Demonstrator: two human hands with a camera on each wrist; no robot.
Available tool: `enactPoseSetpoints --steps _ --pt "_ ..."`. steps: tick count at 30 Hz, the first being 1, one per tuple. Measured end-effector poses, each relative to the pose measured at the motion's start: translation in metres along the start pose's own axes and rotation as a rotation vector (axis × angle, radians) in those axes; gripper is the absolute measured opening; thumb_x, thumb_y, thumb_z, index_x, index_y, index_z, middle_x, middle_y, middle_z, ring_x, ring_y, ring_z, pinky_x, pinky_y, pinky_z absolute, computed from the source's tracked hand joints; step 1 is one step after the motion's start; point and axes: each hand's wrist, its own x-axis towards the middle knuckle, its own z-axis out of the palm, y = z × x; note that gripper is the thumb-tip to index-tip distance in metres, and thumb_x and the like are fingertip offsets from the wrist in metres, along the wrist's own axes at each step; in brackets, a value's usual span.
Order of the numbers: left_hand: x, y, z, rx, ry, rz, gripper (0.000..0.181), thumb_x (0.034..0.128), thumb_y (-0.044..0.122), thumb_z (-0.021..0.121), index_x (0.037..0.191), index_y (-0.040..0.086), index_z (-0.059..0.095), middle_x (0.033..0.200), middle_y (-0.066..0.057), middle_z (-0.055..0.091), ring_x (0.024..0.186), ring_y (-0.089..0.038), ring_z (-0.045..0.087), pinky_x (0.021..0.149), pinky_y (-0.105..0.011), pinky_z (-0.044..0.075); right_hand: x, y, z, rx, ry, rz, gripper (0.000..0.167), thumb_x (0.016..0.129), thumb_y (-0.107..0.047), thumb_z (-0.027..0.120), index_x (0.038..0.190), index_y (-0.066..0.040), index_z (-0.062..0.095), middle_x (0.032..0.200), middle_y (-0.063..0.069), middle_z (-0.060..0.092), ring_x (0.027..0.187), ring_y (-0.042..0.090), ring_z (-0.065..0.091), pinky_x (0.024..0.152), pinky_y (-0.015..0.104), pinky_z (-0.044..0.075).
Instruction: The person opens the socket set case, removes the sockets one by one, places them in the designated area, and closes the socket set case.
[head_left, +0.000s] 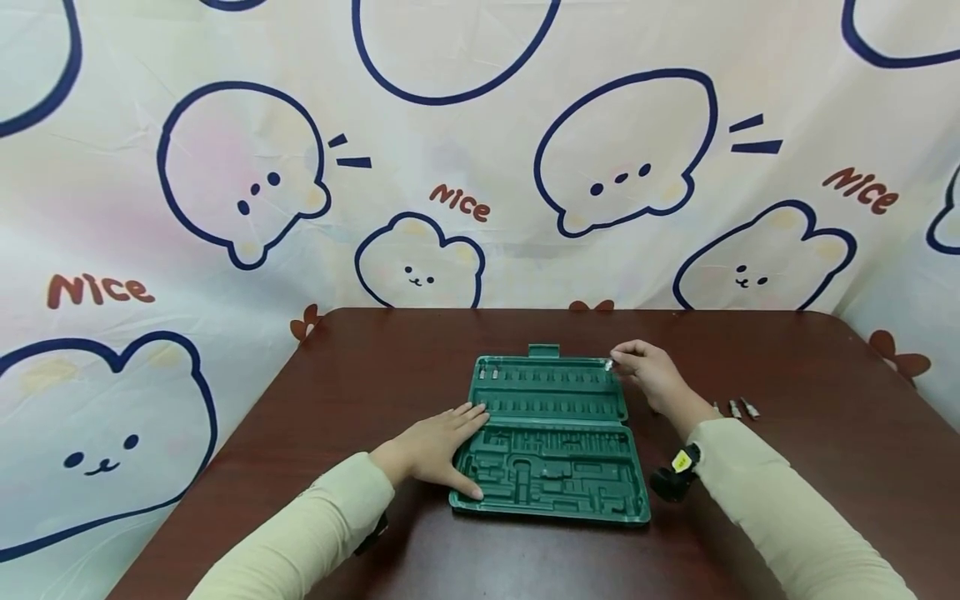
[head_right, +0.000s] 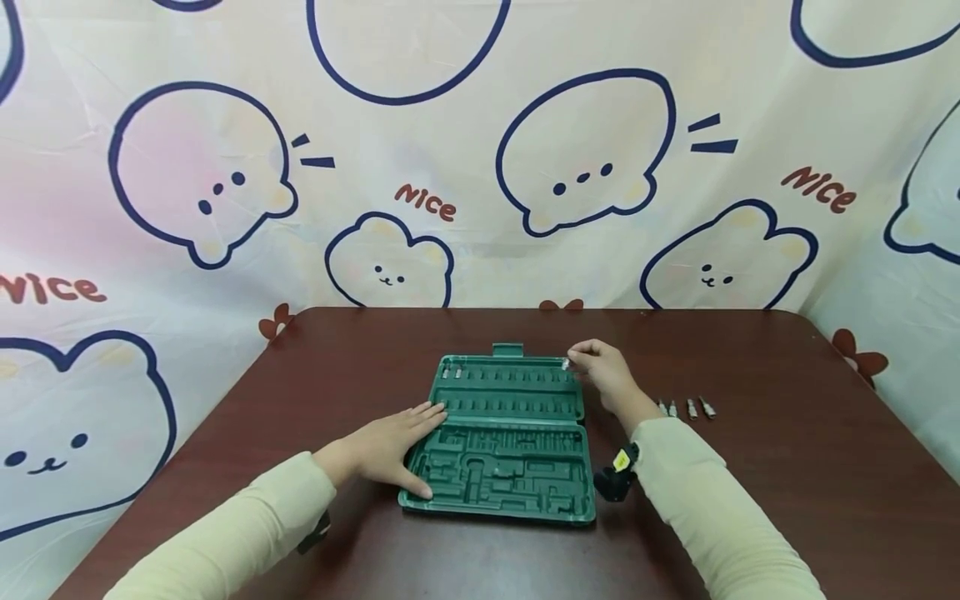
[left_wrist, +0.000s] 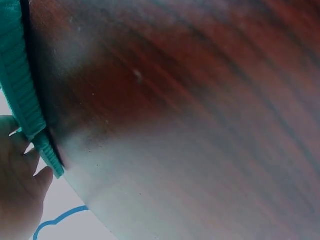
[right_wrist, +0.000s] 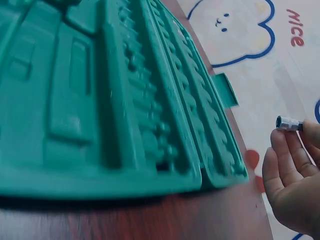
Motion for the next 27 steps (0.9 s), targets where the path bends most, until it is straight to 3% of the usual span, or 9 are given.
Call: enactPoseSetpoints --steps 6,15,27 --pt "0.001 -0.001 0.004 0.003 0.007 -0.006 0.106 0.0602 0.077 0.044 0.14 0.014 0.015 0.144 -0.001 0.011 0.13 -0.019 0.007 0.1 -0.039 0.019 -0.011 0.004 -0.024 0.006 0.02 0.013 0.02 0.089 -0.023 0.048 0.1 -0.005 0.05 0.089 0.001 0.049 0.083 0.017 0.054 0.086 0.043 0.037" --pt "0.002 -0.002 0.003 -0.005 0.011 -0.016 0.105 0.0609 0.077 0.045 0.14 0.014 0.015 0.144 -0.001 0.01 0.13 -0.019 0.007 0.099 -0.04 0.021 -0.028 0.004 -0.068 0.088 0.031 0.006 0.007 0.088 -0.02 0.051 0.087 -0.016 0.057 0.076 -0.007 0.055 0.071 0.008 0.055 0.07 0.026 0.046" --pt "0.002 -0.003 0.0 0.003 -0.003 -0.018 0.106 0.06 0.077 0.046 0.14 0.014 0.015 0.144 -0.001 0.01 0.13 -0.018 0.006 0.099 -0.039 0.019 -0.043 0.019 -0.125 0.195 0.092 -0.027 0.011 0.084 -0.018 0.057 0.076 -0.02 0.065 0.069 -0.006 0.058 0.062 0.008 0.055 0.057 0.022 0.046"
